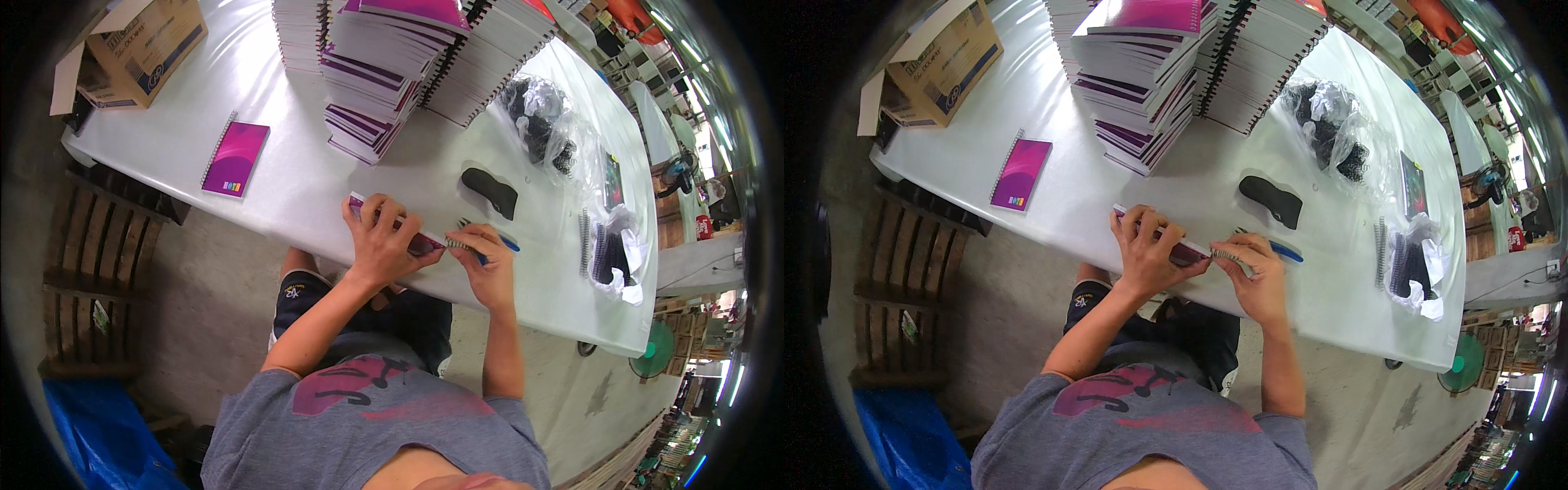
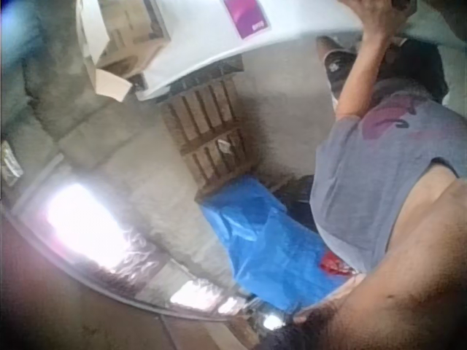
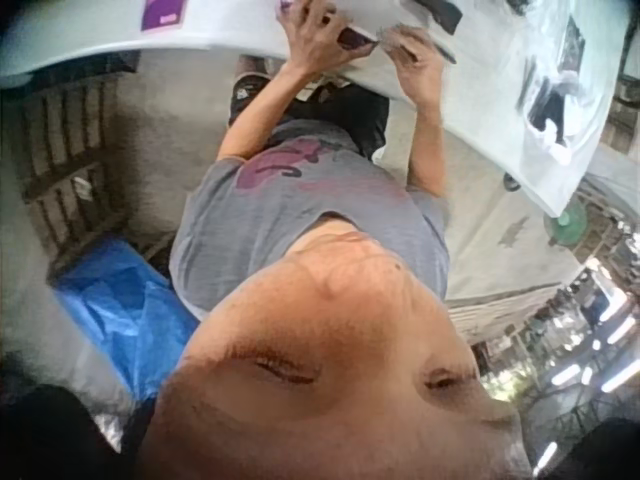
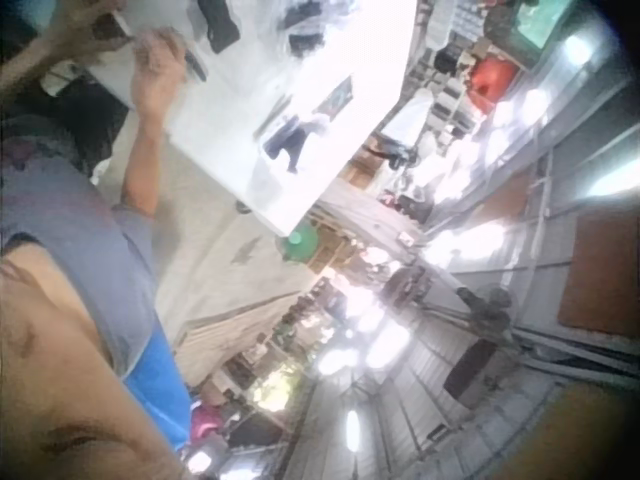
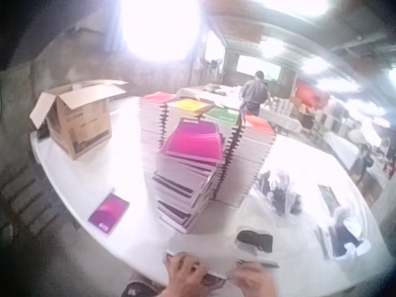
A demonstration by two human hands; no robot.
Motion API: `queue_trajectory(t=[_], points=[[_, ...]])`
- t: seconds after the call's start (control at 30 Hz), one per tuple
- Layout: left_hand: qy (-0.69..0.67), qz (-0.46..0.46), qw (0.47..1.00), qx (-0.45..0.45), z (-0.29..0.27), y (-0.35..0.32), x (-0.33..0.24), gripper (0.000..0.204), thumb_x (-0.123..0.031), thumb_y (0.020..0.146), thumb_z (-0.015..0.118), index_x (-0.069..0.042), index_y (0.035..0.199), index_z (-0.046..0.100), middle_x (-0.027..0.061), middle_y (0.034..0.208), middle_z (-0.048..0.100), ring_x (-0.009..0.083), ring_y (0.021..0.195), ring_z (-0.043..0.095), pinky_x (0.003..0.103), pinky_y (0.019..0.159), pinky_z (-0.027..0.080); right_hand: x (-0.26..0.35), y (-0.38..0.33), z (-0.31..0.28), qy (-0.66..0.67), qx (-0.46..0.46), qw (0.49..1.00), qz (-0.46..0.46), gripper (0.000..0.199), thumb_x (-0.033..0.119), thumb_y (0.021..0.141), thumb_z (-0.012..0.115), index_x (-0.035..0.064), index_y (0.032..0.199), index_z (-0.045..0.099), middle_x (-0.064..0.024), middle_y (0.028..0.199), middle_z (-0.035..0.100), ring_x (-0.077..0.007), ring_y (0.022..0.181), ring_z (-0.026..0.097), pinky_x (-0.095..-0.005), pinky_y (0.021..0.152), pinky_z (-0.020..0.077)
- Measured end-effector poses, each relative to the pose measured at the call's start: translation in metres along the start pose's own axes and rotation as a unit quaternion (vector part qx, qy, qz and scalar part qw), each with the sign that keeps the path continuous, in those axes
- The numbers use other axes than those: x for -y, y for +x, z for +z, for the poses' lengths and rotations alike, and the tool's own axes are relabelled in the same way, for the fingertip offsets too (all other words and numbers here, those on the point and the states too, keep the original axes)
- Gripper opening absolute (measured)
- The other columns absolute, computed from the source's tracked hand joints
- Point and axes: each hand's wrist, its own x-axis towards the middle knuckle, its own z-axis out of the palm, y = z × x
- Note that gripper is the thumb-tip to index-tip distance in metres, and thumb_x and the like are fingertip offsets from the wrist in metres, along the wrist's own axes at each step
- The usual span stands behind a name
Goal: The person uses a utility knife to trim the spiral binding of stacked notebooks on a table. After trimming, the person places the notebooks into a cardboard box and continues handling additional stacks.
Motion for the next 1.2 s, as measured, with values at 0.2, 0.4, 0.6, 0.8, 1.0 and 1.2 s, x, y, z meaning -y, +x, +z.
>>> queue_trajectory(t=[0.2,0.4,0.6,0.8,1.0,1.2], points=[[0.005,0.013,1.0,-0.028,0.001,0.002,0.003,0.042,-0.053,0.057,0.07,-0.018,0.077,0.056,0.0017,0.086,0.045,0.0238,0.094,0.043,0.053,0.079,0.026,-0.002,0.002,-0.006,0.059,0.107,0.991,0.052,0.019,0.011,0.09,0.053,0.0058,0.104,0.064,-0.0067,0.075,0.059,-0.0155,0.068,0.054,-0.0261,0.063,0.0424],[0.008,0.033,0.999,0.018,-0.005,0.005,0.008,0.04,-0.048,0.061,0.071,-0.02,0.087,0.058,0.0001,0.087,0.046,0.021,0.094,0.044,0.051,0.079,0.026,0.012,0.01,-0.008,0.119,0.105,0.974,0.162,0.024,0.014,0.093,0.048,0.0058,0.113,0.057,-0.0064,0.065,0.054,-0.0102,0.062,0.05,-0.0252,0.053,0.0401],[-0.016,0.03,0.999,0.034,-0.007,0.005,0.009,0.038,-0.046,0.063,0.072,-0.019,0.087,0.058,-0.0002,0.089,0.047,0.0211,0.096,0.044,0.049,0.081,0.027,-0.004,0.006,-0.007,0.035,0.027,0.999,-0.021,0.021,0.016,0.093,0.049,0.003,0.105,0.06,-0.0078,0.07,0.057,-0.0116,0.057,0.05,-0.0245,0.053,0.0413],[-0.05,0.018,0.996,0.073,-0.015,0.013,0.011,0.041,-0.045,0.059,0.077,-0.016,0.082,0.06,0.0035,0.091,0.048,0.0255,0.098,0.042,0.045,0.082,0.027,-0.01,0.027,-0.027,-0.021,0.191,0.974,0.119,0.018,0.014,0.088,0.054,0.0046,0.1,0.062,-0.0096,0.093,0.062,-0.0196,0.072,0.058,-0.0263,0.061,0.045],[-0.12,0.01,0.983,0.135,-0.032,0.021,0.014,0.042,-0.045,0.059,0.077,-0.013,0.08,0.06,0.0082,0.104,0.045,0.031,0.106,0.039,0.044,0.087,0.029,-0.085,0.06,-0.044,-0.367,-0.026,0.927,-0.07,0.03,0.004,0.075,0.057,0.0094,0.104,0.064,-0.0101,0.117,0.056,-0.0259,0.091,0.059,-0.0337,0.074,0.0463],[-0.124,0.014,0.982,0.139,-0.036,0.019,0.02,0.042,-0.044,0.061,0.077,-0.011,0.078,0.058,0.0119,0.116,0.044,0.0346,0.113,0.037,0.045,0.093,0.028,-0.072,0.039,-0.029,0.328,0.051,0.943,0.003,0.034,-0.007,0.07,0.054,0.0005,0.102,0.061,-0.0157,0.111,0.058,-0.0269,0.099,0.059,-0.0387,0.083,0.0486]])
